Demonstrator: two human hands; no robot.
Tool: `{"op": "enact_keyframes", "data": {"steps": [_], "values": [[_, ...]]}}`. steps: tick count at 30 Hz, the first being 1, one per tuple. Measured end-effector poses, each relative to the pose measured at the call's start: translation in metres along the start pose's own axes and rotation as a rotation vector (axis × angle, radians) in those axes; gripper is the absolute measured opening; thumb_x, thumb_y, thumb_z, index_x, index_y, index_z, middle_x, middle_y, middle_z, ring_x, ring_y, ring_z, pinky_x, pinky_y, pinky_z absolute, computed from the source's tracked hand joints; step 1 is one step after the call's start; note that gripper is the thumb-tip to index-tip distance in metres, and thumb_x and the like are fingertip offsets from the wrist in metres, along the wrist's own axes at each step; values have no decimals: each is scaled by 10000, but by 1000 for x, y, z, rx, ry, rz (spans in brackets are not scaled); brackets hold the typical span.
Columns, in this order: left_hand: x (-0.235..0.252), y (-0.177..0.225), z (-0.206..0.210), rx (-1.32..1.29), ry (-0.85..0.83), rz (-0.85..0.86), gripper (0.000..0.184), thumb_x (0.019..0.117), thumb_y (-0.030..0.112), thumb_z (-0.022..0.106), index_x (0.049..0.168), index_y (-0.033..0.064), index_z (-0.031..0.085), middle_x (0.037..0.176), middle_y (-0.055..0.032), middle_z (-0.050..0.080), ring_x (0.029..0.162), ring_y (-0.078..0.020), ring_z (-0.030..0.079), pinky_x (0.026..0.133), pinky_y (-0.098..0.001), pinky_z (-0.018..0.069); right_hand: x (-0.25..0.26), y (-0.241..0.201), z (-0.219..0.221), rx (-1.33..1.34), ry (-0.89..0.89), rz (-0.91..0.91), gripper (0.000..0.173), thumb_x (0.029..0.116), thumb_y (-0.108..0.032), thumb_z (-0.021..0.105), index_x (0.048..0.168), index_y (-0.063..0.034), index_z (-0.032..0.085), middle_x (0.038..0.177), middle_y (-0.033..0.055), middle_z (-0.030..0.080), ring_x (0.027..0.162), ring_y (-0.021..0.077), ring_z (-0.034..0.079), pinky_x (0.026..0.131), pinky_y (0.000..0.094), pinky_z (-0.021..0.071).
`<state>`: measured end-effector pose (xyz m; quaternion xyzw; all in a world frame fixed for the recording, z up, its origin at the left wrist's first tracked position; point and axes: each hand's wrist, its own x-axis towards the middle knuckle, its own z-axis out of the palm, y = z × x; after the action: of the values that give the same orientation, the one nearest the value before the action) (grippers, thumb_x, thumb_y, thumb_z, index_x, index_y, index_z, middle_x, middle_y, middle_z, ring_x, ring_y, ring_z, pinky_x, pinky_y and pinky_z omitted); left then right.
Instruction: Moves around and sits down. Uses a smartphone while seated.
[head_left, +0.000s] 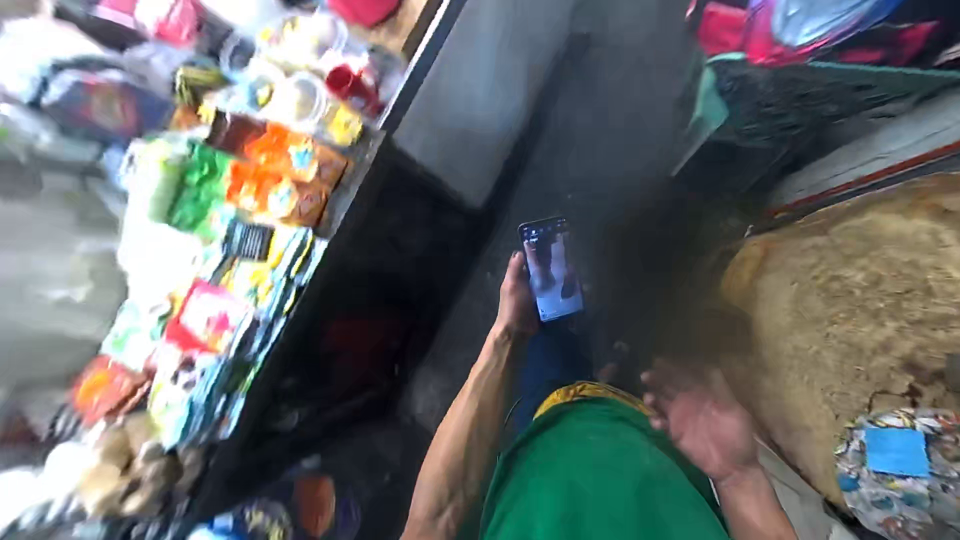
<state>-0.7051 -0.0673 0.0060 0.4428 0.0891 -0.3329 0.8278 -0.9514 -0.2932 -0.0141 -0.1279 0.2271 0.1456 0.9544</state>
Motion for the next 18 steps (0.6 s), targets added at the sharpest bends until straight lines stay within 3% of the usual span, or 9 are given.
{"op": "enact_keyframes", "data": {"steps": [4, 9, 14, 16, 18], "values": [[-63, -38, -26, -80, 178, 48, 766, 985, 726, 192, 1355, 170, 565, 1174, -195, 693, 1030, -352, 693, 855, -538, 590, -17, 23, -53, -97, 379, 309, 734, 1050, -634, 185, 1293, -127, 657, 1225, 145, 714, 1028, 275, 724, 758, 404, 619], [-123, -91, -67, -260, 295, 86, 762, 976, 744, 194, 1368, 198, 552, 1195, -177, 684, 1037, -338, 693, 845, -530, 595, -32, 34, -93, -277, 507, 722, 716, 1078, -563, 128, 1324, -65, 582, 1205, 173, 713, 949, 262, 740, 664, 335, 608], [-169, -159, -113, -485, 295, 152, 806, 959, 773, 170, 1372, 197, 552, 1219, -197, 673, 1054, -365, 688, 855, -541, 591, -18, 53, -103, -693, 612, 1031, 629, 1099, -519, 202, 1407, -60, 504, 1211, 189, 706, 904, 320, 741, 669, 414, 609], [-193, -188, -132, -542, 292, 172, 801, 961, 769, 178, 1375, 193, 550, 1226, -197, 667, 1054, -363, 686, 852, -537, 592, -22, 70, -111, -1033, 689, 985, 530, 1114, -448, 302, 1399, -61, 526, 1165, 156, 720, 847, 299, 741, 670, 438, 619], [-216, -214, -151, -558, 336, 183, 802, 973, 753, 136, 1390, 196, 533, 1240, -187, 661, 1064, -352, 684, 850, -534, 593, -26, 81, -134, -1424, 672, 820, 443, 1096, -346, 441, 1416, -58, 545, 1244, 151, 680, 994, 279, 708, 806, 479, 599]]}}
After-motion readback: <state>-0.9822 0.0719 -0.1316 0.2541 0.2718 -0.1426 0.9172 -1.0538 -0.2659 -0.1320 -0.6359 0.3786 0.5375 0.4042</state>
